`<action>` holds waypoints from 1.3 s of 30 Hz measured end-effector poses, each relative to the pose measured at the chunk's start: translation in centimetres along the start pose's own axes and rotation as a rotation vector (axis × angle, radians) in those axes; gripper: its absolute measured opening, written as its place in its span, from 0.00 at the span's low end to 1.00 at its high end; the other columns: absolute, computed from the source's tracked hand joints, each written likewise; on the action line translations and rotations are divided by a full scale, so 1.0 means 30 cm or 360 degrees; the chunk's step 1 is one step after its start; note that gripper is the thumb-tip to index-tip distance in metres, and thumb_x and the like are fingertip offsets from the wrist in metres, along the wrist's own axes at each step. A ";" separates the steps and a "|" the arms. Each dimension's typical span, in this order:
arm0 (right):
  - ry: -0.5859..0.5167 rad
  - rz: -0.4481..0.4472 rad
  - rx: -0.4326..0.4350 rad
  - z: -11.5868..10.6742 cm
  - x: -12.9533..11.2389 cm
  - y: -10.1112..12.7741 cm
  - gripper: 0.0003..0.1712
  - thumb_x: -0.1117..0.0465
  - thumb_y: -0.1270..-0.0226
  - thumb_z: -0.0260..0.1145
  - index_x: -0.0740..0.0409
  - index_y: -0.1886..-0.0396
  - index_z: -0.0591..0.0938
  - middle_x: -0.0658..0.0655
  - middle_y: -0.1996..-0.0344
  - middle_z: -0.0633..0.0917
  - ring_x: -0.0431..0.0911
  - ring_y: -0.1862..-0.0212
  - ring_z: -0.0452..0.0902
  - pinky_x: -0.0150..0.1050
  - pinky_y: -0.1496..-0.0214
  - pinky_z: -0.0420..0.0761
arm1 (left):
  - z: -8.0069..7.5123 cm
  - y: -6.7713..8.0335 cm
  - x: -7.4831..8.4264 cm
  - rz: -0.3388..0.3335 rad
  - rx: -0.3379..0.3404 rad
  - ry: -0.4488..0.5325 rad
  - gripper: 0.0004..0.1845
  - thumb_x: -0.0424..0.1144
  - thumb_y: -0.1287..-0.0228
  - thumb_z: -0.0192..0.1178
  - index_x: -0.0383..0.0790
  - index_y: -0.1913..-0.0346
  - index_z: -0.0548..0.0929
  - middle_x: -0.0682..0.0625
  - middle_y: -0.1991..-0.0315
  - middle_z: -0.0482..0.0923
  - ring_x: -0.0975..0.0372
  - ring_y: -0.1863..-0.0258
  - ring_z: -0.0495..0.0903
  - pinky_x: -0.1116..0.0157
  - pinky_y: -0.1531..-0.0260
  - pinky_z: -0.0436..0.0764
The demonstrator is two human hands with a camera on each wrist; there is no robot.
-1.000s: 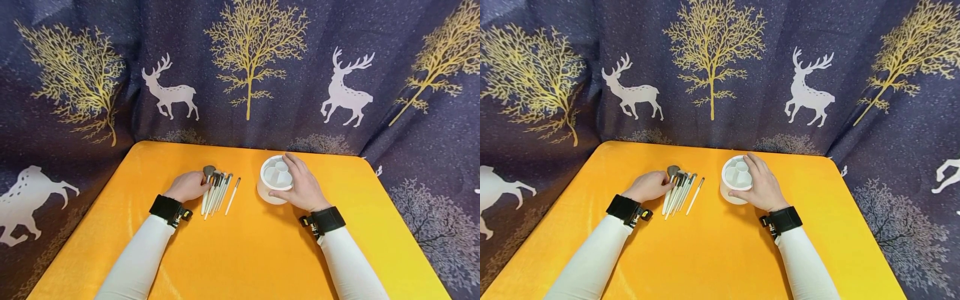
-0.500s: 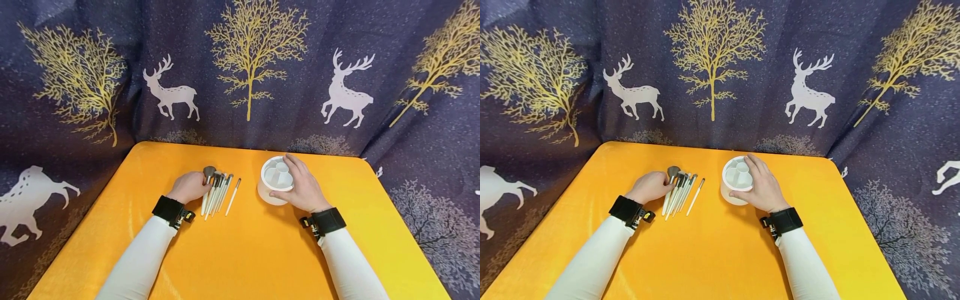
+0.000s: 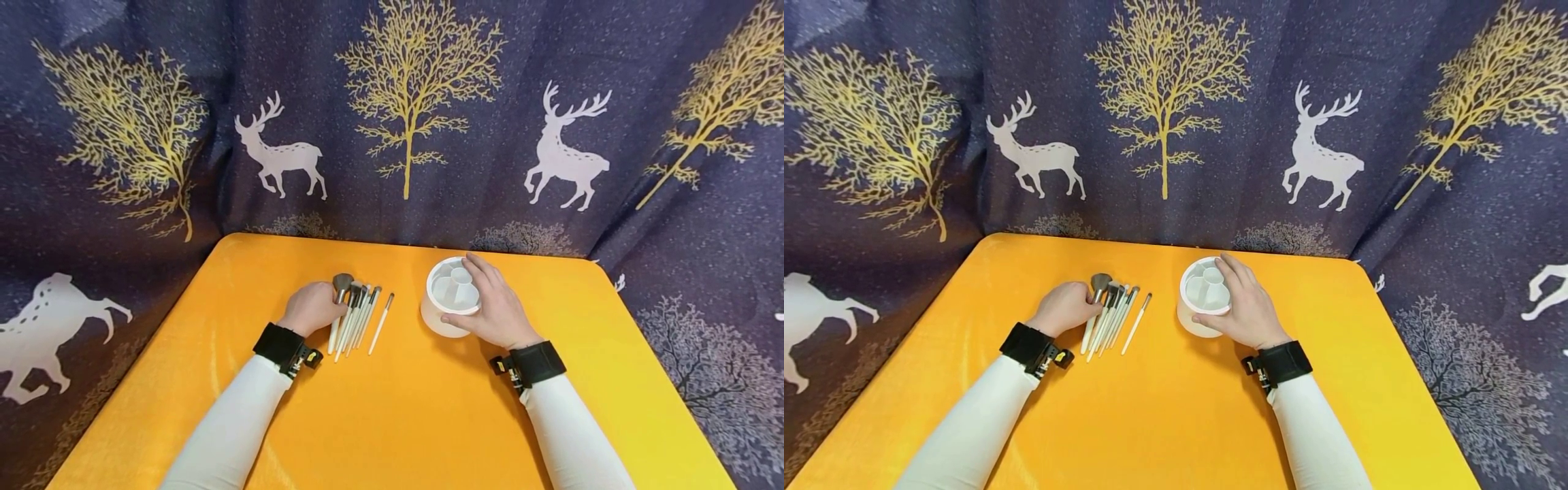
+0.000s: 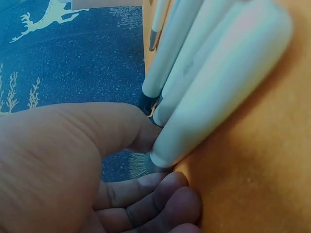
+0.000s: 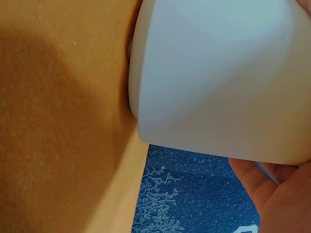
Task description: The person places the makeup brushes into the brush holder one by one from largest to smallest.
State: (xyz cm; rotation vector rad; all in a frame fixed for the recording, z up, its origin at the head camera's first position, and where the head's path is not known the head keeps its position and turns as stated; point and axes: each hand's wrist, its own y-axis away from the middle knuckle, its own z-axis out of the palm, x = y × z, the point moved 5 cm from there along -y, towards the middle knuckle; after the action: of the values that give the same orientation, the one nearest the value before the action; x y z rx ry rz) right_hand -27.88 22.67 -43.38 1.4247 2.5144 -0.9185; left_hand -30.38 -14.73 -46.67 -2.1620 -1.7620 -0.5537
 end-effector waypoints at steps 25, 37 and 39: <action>-0.0026 -0.0007 0.0000 0.005 0.009 -0.001 0.72 0.35 0.49 0.91 0.53 0.11 0.64 0.58 0.12 0.62 0.60 0.15 0.61 0.72 0.29 0.75 | -0.084 -0.009 -0.025 0.0043 0.0320 0.0333 0.13 0.43 0.26 0.71 0.39 0.66 0.84 0.49 0.76 0.78 0.56 0.78 0.71 0.58 0.71 0.67; -0.0045 -0.0011 -0.0005 0.009 0.015 -0.003 0.72 0.35 0.49 0.91 0.53 0.10 0.64 0.58 0.12 0.62 0.60 0.15 0.61 0.71 0.27 0.75 | -0.123 0.012 0.039 0.0140 0.0437 0.0496 0.10 0.43 0.27 0.67 0.40 0.53 0.84 0.46 0.63 0.85 0.54 0.68 0.79 0.55 0.62 0.76; -0.0045 -0.0019 0.0000 0.010 0.016 -0.003 0.72 0.35 0.49 0.91 0.53 0.10 0.63 0.58 0.12 0.62 0.60 0.15 0.61 0.70 0.27 0.75 | -0.124 0.016 0.049 0.0150 0.0446 0.0525 0.10 0.43 0.27 0.68 0.40 0.52 0.84 0.47 0.62 0.85 0.54 0.66 0.80 0.55 0.61 0.77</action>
State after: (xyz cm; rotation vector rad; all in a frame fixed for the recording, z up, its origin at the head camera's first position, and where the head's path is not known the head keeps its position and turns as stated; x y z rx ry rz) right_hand -28.26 22.83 -43.76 1.3881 2.5057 -0.9340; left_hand -30.05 -15.27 -42.68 -1.8312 -1.4577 -0.5643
